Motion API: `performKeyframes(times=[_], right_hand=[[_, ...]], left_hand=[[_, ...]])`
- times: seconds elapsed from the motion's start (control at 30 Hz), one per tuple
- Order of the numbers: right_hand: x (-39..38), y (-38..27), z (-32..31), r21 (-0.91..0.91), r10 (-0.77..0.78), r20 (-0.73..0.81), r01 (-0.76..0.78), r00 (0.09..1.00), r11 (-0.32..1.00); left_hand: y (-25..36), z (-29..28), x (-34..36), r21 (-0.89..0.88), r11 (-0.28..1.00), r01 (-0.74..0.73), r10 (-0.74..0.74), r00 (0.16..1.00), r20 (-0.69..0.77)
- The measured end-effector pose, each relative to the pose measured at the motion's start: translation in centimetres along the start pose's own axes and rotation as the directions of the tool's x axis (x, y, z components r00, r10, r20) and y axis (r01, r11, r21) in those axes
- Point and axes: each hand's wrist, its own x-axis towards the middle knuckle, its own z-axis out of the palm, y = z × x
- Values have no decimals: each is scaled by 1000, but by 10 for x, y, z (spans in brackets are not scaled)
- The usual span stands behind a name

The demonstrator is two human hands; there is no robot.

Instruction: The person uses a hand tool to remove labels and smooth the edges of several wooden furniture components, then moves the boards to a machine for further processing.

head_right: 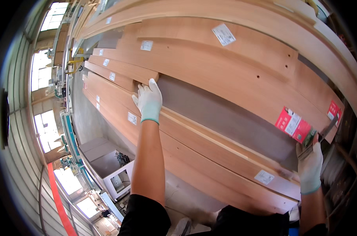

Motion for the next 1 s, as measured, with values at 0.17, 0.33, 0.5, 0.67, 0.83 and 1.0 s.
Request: performKeyframes(times=[0.17,0.33,0.5,0.67,0.83,1.0], right_hand=[[-5,1,11,20,9,48,-10,999,1000],[-23,0,31,-8,60,81,-60,995,998],[-20,4,18,38,73,151,-79,986,996],[-30,14,-10,-181,-166,151,192,974,965],[-47,6,-10,-306,-186,161,228,969,924],[-70,-21,-4,-244,-191,282,262,940,934]], left_hand=[[13,-12,-24,-114,992,45,-51,997,-52],[-32,-11,39,-904,371,213,-300,949,101],[-14,-31,30,-910,204,362,-173,928,330],[3,-64,-45,-829,-362,426,102,902,419],[111,-101,-208,-958,-37,286,423,872,244],[213,-59,-330,-783,-51,620,491,698,521]])
